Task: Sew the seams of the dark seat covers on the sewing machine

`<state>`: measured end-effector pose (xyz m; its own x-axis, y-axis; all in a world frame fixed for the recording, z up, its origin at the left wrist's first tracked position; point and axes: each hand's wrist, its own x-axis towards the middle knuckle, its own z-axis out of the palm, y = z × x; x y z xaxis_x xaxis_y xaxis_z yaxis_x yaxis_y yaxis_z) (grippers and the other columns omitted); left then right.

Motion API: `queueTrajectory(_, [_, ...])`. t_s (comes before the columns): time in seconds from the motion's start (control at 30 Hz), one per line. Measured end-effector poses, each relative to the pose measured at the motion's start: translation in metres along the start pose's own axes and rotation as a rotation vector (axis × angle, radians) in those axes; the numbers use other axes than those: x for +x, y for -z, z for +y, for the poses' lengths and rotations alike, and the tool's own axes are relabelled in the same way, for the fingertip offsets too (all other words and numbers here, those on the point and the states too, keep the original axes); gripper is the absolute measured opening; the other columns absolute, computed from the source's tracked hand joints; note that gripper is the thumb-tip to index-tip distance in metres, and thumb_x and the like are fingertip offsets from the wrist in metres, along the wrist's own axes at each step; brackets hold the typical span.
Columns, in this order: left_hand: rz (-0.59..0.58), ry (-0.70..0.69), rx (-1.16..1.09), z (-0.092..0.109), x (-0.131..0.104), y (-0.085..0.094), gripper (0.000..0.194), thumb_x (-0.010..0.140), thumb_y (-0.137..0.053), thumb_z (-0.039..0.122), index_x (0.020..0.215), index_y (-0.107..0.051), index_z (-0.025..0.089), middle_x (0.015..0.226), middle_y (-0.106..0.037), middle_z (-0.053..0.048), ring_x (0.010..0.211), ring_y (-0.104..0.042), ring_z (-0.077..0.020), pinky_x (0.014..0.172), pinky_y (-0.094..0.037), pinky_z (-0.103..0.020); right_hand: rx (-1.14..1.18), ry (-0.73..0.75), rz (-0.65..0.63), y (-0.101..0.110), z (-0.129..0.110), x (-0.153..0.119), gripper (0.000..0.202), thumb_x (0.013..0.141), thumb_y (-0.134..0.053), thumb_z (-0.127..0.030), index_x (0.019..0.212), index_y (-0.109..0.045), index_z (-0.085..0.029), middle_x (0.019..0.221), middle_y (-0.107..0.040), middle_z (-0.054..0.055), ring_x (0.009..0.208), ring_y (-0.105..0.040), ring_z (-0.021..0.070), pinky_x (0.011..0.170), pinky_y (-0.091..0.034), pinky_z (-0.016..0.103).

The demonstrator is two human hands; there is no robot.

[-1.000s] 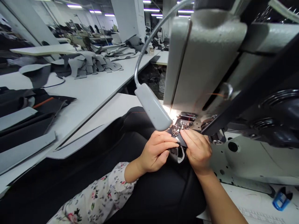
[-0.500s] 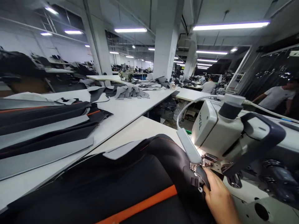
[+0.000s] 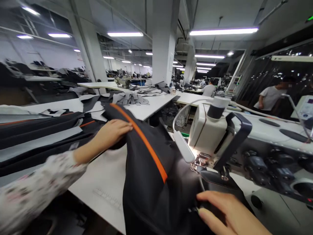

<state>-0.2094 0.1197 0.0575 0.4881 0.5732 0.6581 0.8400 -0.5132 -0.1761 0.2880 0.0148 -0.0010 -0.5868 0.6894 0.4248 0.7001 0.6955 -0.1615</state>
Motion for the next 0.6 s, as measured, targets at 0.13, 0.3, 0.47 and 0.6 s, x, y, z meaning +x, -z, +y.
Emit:
queueTrajectory(0.13, [0.050,-0.052,-0.141,0.054,0.049,-0.066,0.035,0.104,-0.039,0.017,0.120,-0.071,0.017,0.126,-0.074,-0.014,0.119,-0.066,-0.0240,0.104,-0.053,-0.045,-0.061,0.124,-0.075,-0.004,-0.036,0.042,0.010,0.095,-0.063,-0.027,0.086,-0.063,-0.023,0.100,-0.068,0.009,0.084,-0.069,0.0222,0.067,-0.062,0.032])
queueTrajectory(0.3, [-0.004,-0.670,-0.572,0.177,0.025,-0.091,0.025,0.102,-0.047,0.019,0.099,-0.072,0.019,0.105,-0.077,-0.005,0.105,-0.070,-0.0173,0.120,-0.044,-0.037,0.096,0.252,-0.064,-0.035,-0.036,0.046,0.017,0.103,-0.050,-0.015,0.088,-0.057,-0.020,0.093,-0.065,0.005,0.089,-0.060,0.0178,0.081,-0.053,0.030])
queueTrajectory(0.47, [-0.045,-0.500,-0.651,0.168,0.048,-0.129,0.023,0.097,-0.051,0.023,0.086,-0.070,0.019,0.084,-0.074,-0.005,0.086,-0.071,-0.0199,0.115,-0.049,-0.044,-0.006,-0.010,0.158,-0.056,-0.034,0.049,0.034,0.107,-0.052,-0.029,0.073,-0.047,-0.022,0.067,-0.049,-0.002,0.060,-0.047,0.0133,0.058,-0.037,0.028])
queueTrajectory(0.6, [-0.016,-0.246,-0.694,0.166,0.082,-0.157,0.027,0.099,-0.047,0.014,0.096,-0.073,0.019,0.093,-0.078,-0.002,0.090,-0.073,-0.0184,0.111,-0.053,-0.042,-0.028,-0.197,0.312,-0.063,-0.029,0.049,0.037,0.105,-0.059,-0.034,0.071,-0.051,-0.021,0.062,-0.050,-0.003,0.055,-0.049,0.0116,0.056,-0.035,0.027])
